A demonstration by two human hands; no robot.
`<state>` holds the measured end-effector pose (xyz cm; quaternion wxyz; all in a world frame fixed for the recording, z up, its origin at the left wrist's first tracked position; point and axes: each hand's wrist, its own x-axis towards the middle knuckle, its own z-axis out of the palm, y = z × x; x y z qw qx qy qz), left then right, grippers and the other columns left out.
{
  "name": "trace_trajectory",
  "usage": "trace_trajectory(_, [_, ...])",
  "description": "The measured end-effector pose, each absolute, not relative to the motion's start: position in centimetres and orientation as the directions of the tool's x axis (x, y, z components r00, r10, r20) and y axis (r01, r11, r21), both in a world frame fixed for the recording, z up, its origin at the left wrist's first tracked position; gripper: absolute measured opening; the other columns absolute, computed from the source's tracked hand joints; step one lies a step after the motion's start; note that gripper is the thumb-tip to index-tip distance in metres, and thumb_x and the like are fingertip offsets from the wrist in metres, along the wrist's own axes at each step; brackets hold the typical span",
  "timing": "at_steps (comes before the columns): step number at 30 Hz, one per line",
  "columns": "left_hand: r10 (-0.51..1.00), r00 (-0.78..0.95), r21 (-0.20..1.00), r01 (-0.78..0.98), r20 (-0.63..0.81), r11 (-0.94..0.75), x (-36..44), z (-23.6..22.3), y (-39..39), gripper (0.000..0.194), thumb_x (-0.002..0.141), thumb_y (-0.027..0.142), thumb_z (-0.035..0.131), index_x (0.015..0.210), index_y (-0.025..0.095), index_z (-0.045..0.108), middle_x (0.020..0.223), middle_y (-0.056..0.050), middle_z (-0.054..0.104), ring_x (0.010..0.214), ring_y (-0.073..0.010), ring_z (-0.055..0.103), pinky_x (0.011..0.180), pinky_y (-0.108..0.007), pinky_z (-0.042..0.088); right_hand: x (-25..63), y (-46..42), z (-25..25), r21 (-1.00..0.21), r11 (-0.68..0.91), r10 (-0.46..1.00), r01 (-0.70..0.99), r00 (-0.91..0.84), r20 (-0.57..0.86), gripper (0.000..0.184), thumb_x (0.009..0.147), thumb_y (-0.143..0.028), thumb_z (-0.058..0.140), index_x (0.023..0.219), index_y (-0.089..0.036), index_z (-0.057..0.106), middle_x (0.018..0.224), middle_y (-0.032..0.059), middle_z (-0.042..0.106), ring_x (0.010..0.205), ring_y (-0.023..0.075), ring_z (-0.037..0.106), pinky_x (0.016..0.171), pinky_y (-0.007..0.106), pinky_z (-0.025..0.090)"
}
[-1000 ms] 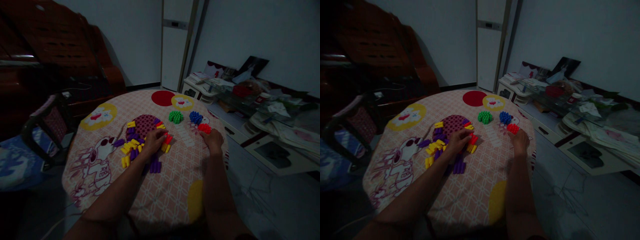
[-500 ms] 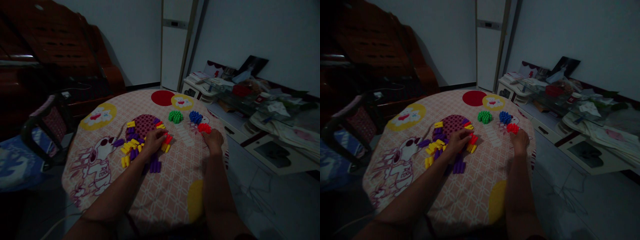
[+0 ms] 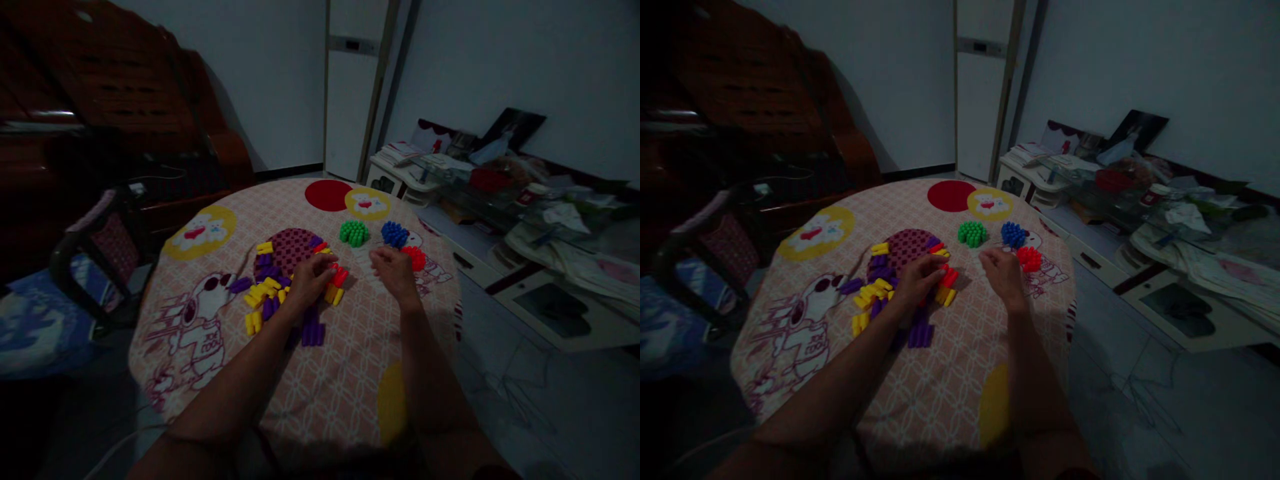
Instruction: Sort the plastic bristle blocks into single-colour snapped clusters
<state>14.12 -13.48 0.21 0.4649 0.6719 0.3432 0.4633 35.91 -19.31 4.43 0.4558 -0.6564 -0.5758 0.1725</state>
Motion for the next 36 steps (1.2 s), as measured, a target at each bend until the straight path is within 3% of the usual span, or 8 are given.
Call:
trace_trajectory(6, [0.89,0.329,0.942,0.006,0.316,-0.336,14.1,0.5,-13.6,0.032,0.078,0.028,0.07,0.107,0.015,0.074,0.095,-0.009,0.074,0.085,-0.0209,0.069,0.075,-0.031,0.054,31.9,-18.8,3.4,-0.94,0.126,0.987,0.317,0.058,0.151,0.025,0.08,-0.043,0.065,0.081,-0.019,0.072,0.07,0.0005,0.067,0.056,0.013,0.06,0.05,0.023,0.048])
trace_trajectory(12, [0.881,0.348,0.939,0.006,0.32,-0.344,14.0,0.6,-13.7,0.033,0.078,0.031,0.072,0.107,0.015,0.074,0.096,-0.009,0.074,0.082,-0.0198,0.069,0.074,-0.03,0.054,31.3,-18.8,3.5,-0.975,0.019,0.999,0.221,0.02,0.024,0.023,0.07,-0.037,0.068,0.081,-0.017,0.07,0.066,-0.0003,0.067,0.052,0.0112,0.059,0.046,0.021,0.046])
trace_trajectory(19, [0.865,0.396,0.936,0.039,0.308,-0.351,14.1,0.9,-13.9,0.028,0.079,0.035,0.072,0.1,0.015,0.075,0.09,-0.007,0.076,0.079,-0.0194,0.07,0.071,-0.028,0.055,31.7,-18.8,4.0,-0.979,-0.042,0.999,0.201,0.014,-0.04,0.019,0.068,-0.032,0.066,0.079,-0.017,0.068,0.061,-0.0015,0.065,0.048,0.01,0.056,0.045,0.02,0.045])
trace_trajectory(28, [0.852,0.427,0.931,0.06,0.302,-0.36,14.0,0.9,-14.0,0.024,0.08,0.03,0.068,0.098,0.016,0.075,0.092,-0.007,0.077,0.081,-0.02,0.071,0.074,-0.029,0.056,32.4,-19.0,4.1,-0.971,-0.019,0.999,0.24,0.048,-0.008,0.023,0.065,-0.035,0.069,0.078,-0.017,0.07,0.06,-0.0015,0.065,0.051,0.0112,0.057,0.047,0.021,0.045])
trace_trajectory(36, [0.871,0.404,0.935,0.091,0.28,-0.342,13.7,0.9,-14.0,0.027,0.081,0.03,0.067,0.103,0.016,0.074,0.099,-0.009,0.077,0.089,-0.0227,0.073,0.081,-0.034,0.057,35.4,-18.3,2.3,-0.919,0.015,0.946,0.393,0.291,0.14,0.022,0.071,-0.035,0.063,0.081,-0.017,0.073,0.068,0.0021,0.07,0.053,0.0142,0.061,0.048,0.023,0.046])
